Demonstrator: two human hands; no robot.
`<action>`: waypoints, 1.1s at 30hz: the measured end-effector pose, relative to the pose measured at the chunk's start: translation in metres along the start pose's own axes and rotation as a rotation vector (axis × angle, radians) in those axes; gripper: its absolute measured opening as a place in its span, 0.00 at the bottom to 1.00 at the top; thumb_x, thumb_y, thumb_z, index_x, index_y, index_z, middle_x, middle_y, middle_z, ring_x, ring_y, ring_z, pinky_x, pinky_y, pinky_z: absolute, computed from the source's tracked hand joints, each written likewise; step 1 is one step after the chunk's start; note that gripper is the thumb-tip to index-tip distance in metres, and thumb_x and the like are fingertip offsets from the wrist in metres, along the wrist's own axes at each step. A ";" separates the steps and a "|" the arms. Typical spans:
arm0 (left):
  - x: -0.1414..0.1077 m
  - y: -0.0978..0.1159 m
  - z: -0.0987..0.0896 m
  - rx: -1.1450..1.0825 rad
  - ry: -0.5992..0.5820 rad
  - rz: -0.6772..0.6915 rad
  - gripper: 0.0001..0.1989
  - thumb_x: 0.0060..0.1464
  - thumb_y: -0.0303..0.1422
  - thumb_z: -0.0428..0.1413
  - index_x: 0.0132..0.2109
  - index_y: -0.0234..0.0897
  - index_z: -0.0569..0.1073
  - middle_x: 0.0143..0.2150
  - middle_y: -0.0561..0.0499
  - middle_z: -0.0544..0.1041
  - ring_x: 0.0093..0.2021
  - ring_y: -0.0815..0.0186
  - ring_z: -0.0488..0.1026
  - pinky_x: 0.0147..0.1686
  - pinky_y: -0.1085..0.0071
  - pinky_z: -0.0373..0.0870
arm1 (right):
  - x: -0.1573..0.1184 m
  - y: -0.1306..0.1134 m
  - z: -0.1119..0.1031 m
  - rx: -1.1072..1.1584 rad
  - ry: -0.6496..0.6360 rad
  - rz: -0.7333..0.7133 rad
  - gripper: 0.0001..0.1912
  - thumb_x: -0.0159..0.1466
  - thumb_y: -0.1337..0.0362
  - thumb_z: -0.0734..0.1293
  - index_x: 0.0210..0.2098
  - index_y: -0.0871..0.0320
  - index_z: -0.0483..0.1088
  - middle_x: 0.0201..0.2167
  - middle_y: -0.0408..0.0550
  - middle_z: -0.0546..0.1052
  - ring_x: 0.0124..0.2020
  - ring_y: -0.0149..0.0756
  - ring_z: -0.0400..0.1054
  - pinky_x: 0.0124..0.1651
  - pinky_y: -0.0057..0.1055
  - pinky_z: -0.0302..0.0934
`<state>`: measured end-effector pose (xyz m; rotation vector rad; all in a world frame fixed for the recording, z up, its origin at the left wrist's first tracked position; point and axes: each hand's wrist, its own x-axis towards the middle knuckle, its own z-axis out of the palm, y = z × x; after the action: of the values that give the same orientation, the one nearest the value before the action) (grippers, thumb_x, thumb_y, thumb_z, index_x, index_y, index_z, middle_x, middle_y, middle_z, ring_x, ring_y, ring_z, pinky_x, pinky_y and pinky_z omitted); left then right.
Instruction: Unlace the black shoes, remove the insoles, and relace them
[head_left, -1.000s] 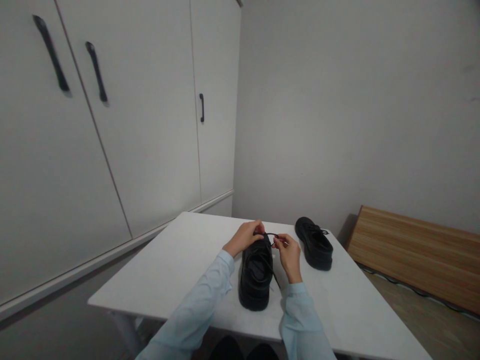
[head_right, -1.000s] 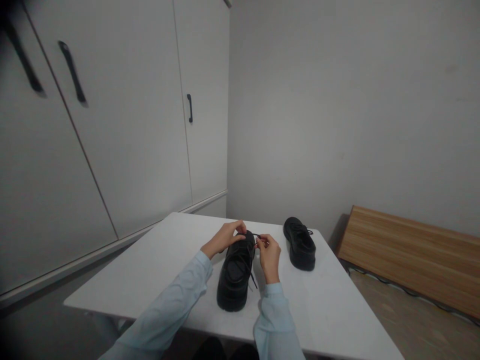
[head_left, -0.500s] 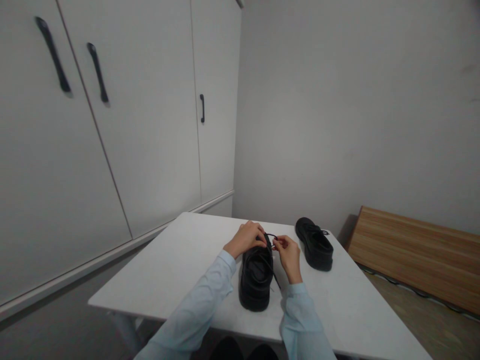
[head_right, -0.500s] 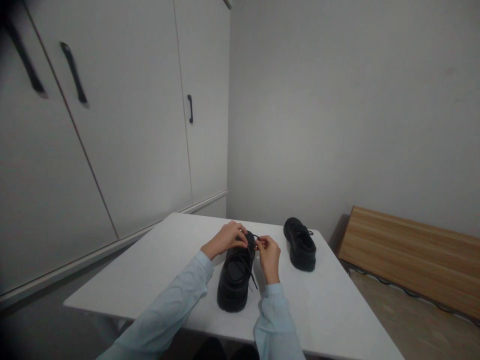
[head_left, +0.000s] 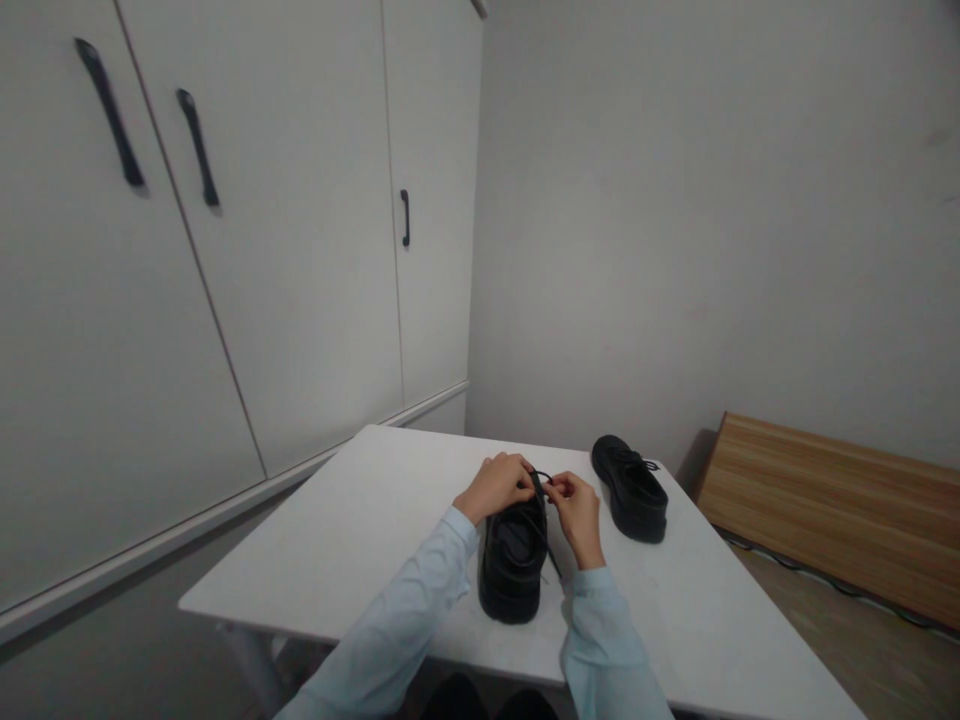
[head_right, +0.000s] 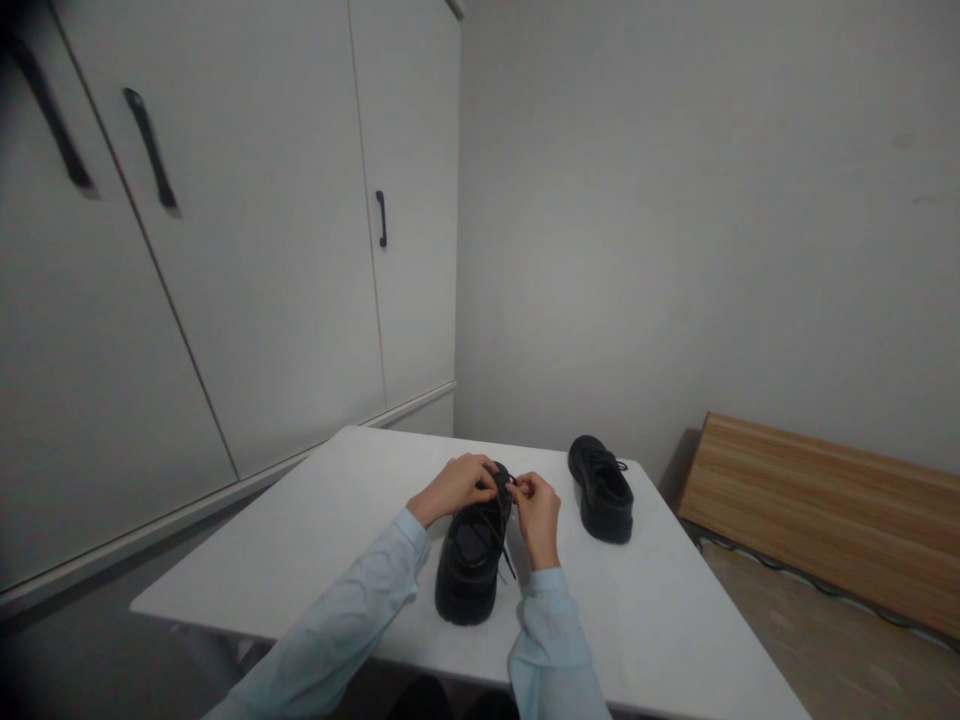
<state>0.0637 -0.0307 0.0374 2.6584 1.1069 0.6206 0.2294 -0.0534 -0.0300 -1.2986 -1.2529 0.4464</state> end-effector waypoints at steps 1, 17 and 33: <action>0.001 -0.001 0.000 -0.009 -0.009 0.014 0.07 0.51 0.32 0.56 0.32 0.42 0.79 0.47 0.52 0.76 0.46 0.61 0.70 0.46 0.69 0.63 | 0.000 0.000 0.000 -0.012 -0.002 -0.002 0.13 0.50 0.54 0.69 0.24 0.60 0.70 0.17 0.44 0.73 0.21 0.35 0.67 0.26 0.29 0.61; -0.002 0.011 -0.006 0.150 -0.007 0.061 0.06 0.50 0.30 0.57 0.34 0.42 0.79 0.44 0.48 0.77 0.44 0.58 0.70 0.42 0.69 0.66 | -0.006 -0.015 -0.002 -0.184 0.005 -0.059 0.15 0.53 0.53 0.66 0.24 0.59 0.72 0.20 0.47 0.76 0.23 0.37 0.69 0.28 0.30 0.58; 0.000 0.017 0.001 0.085 0.029 -0.102 0.05 0.51 0.28 0.56 0.30 0.38 0.76 0.41 0.47 0.75 0.44 0.60 0.69 0.41 0.69 0.66 | -0.013 -0.031 -0.003 -0.376 0.017 -0.147 0.10 0.58 0.59 0.60 0.30 0.57 0.69 0.21 0.48 0.77 0.24 0.38 0.70 0.28 0.29 0.56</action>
<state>0.0747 -0.0427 0.0420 2.6505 1.2961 0.6080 0.2161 -0.0748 -0.0077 -1.5049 -1.4525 0.0950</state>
